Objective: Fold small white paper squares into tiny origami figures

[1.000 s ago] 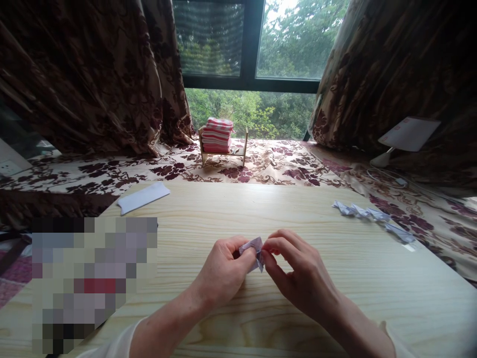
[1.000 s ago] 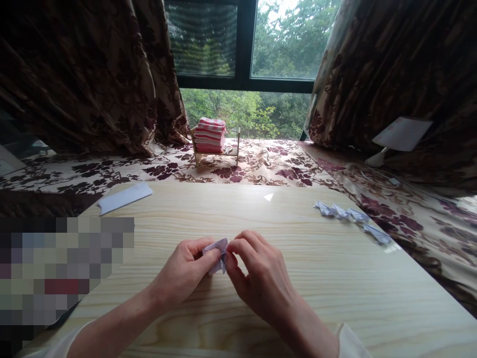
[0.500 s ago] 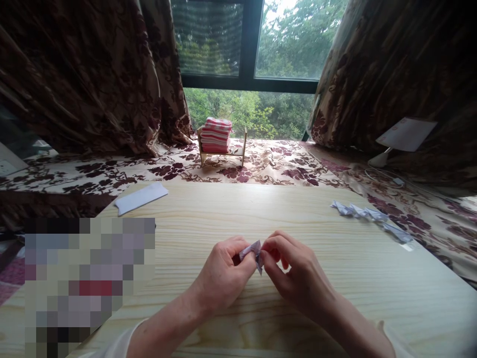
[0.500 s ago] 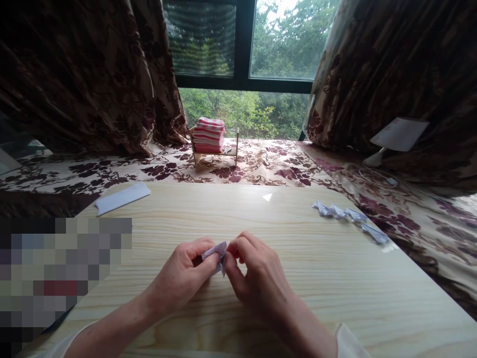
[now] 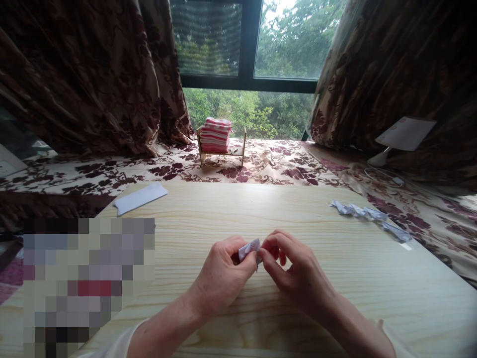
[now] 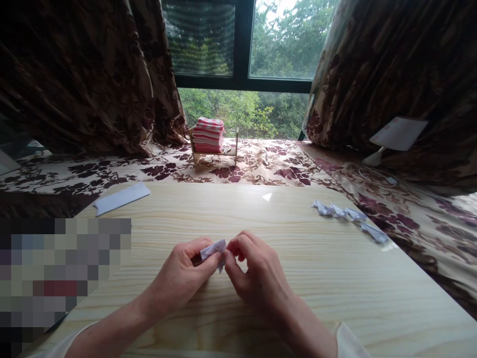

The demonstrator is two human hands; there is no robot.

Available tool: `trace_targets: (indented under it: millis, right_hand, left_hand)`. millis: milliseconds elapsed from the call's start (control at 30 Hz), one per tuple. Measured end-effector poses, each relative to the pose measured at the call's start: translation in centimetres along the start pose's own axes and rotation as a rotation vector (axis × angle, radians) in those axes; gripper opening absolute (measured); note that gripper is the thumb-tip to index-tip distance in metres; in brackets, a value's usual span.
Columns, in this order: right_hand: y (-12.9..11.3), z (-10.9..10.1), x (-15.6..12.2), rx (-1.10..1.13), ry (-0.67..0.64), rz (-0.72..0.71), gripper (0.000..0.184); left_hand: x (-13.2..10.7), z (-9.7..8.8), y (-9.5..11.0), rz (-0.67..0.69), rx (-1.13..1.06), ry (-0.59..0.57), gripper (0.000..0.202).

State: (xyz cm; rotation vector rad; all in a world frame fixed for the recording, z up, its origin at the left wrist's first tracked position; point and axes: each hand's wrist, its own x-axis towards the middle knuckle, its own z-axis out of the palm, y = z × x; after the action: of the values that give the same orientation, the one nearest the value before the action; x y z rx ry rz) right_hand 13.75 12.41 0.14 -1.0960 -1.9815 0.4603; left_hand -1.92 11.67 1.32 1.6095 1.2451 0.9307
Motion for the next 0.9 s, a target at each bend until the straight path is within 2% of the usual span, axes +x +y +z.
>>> trace_targets:
  millis: [133,367,600,767,900]
  right_hand:
    - [0.1,-0.1,0.2,0.071,-0.035,0.08,0.008]
    - [0.5,-0.1,0.3,0.167,-0.1,0.032,0.015]
    - [0.1,-0.3,0.5,0.29,-0.216,0.165,0.026]
    - [0.3,-0.4,0.9,0.385,-0.151,0.292,0.034]
    - [0.5,-0.4,1.0,0.306,-0.129,0.236,0.03]
  left_hand:
    - [-0.1,-0.2,0.2,0.016,0.021,0.016,0.026]
    - [0.1,-0.3,0.2,-0.078,-0.011,-0.008,0.025]
    - [0.1,-0.7,0.8,-0.055,-0.147,-0.096,0.03]
    - [0.7,-0.4,1.1,-0.174,-0.338,-0.055,0.028]
    - [1.0,-0.3,1.0,-0.188,-0.34,-0.038,0.026]
